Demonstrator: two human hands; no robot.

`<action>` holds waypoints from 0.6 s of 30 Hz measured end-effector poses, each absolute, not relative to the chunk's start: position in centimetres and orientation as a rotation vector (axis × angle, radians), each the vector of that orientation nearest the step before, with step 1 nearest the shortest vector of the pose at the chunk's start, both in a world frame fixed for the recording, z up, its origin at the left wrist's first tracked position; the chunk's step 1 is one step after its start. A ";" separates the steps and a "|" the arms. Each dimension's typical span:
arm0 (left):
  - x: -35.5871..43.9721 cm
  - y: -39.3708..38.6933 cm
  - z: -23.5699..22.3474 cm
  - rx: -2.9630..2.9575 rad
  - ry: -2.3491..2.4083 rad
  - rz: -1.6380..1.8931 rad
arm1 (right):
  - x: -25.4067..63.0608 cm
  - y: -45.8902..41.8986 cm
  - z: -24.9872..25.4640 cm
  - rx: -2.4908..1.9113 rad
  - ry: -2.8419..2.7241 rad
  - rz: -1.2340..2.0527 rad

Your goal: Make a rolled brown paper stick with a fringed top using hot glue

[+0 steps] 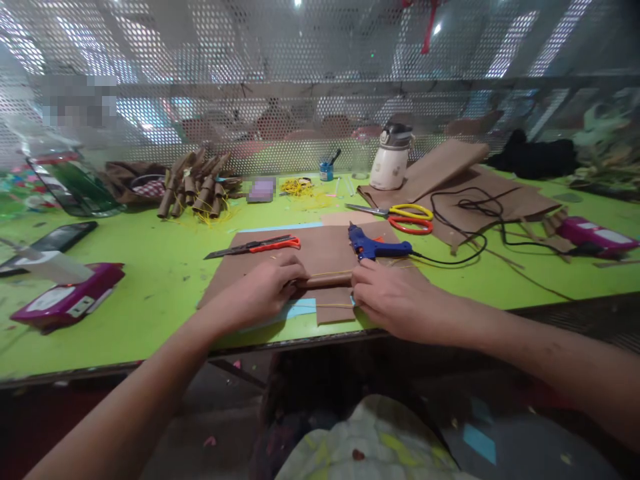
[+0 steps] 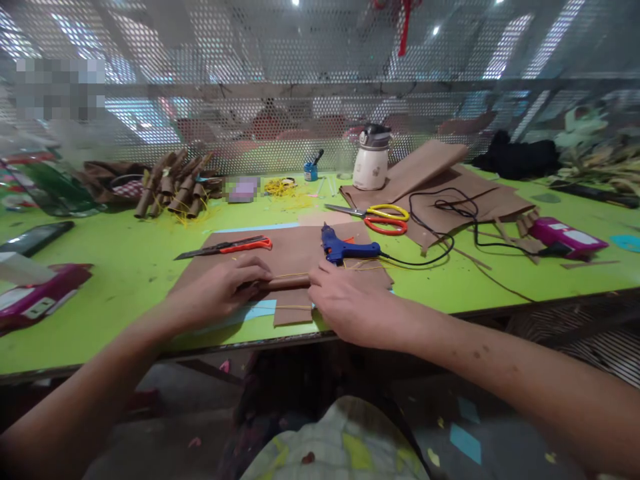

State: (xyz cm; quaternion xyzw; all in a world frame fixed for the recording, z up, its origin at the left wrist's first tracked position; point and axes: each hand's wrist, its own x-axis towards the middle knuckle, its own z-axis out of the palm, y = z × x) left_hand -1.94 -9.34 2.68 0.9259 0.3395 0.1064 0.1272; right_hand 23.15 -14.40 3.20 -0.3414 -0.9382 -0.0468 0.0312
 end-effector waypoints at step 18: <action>-2.4 -10.1 2.9 2.661 1.054 0.305 | 30.4 -12.8 5.1 -1.666 -2.714 -0.023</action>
